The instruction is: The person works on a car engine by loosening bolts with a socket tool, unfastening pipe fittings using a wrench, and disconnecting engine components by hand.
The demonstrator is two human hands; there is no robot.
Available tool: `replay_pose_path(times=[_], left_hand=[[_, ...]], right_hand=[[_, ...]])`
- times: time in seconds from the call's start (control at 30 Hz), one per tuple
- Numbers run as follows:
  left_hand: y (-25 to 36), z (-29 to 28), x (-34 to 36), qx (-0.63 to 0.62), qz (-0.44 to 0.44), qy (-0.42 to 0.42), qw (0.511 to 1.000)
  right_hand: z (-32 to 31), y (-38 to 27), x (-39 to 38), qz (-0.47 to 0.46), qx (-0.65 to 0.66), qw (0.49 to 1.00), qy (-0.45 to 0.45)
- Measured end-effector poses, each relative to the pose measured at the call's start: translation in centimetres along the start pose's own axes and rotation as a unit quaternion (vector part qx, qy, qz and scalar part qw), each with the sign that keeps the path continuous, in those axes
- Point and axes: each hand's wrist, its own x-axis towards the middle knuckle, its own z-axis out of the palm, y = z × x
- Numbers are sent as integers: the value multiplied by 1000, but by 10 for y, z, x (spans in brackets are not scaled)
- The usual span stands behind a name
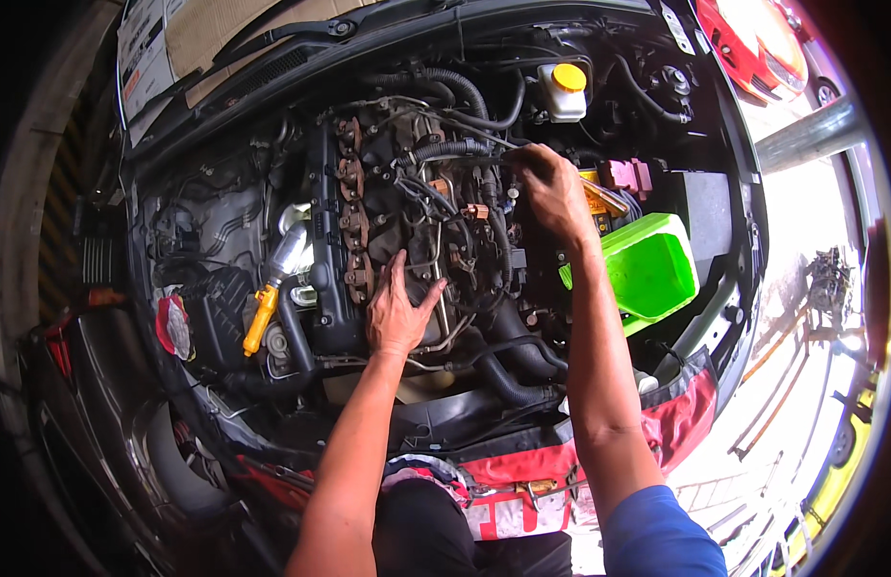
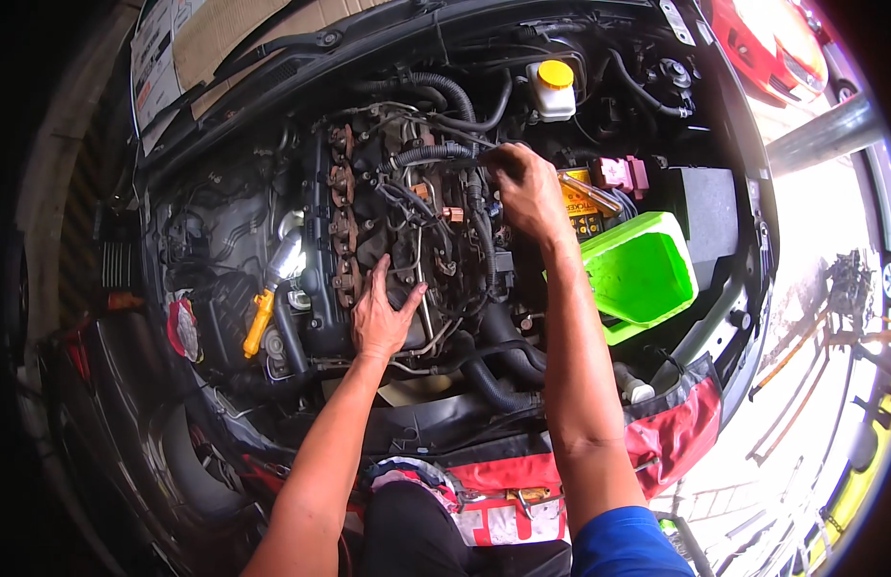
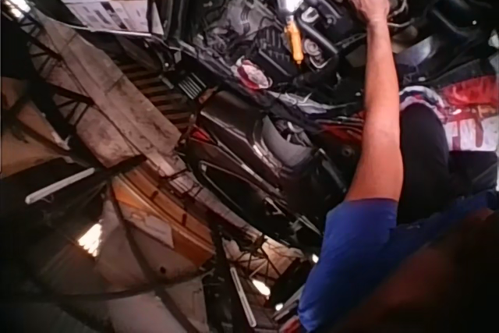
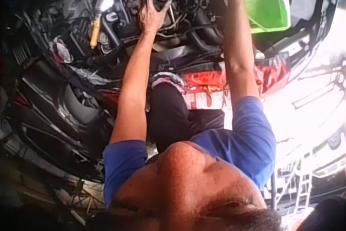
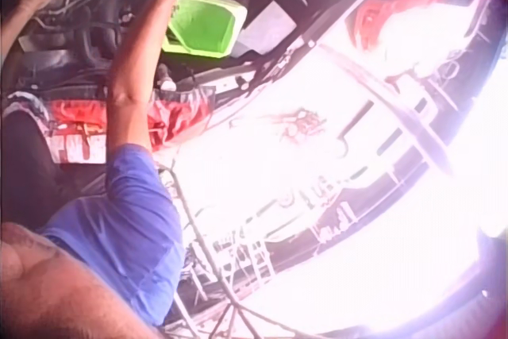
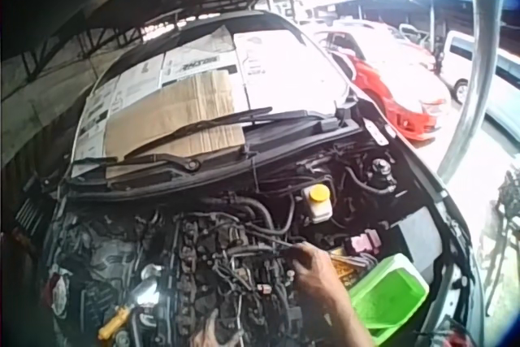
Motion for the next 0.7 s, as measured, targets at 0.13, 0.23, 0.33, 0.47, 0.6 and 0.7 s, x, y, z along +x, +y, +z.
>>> replay_pose_path(times=[0.13, 0.23, 0.33, 0.47, 0.6, 0.7], left_hand=[[-3, -1, 1, -7, 4, 3, 1000], [-2, -3, 0, -3, -6, -6, 1000], [0, 0, 1, -11, 0, -1, 1000], [-2, -1, 1, -5, -4, -3, 1000], [-5, -1, 1, -14, 6, 7, 1000], [-3, -1, 1, -15, 11, 12, 1000]], right_hand=[[3, 4, 12, 15, 35, 999, -30], [5, 9, 17, 20, 44, 998, -39], [-3, 21, 23, 30, 54, 997, -54], [-5, 21, 24, 36, 102, 992, -67], [2, 15, 17, 51, 114, 991, -47], [1, 16, 13, 81, 133, 987, -51]])
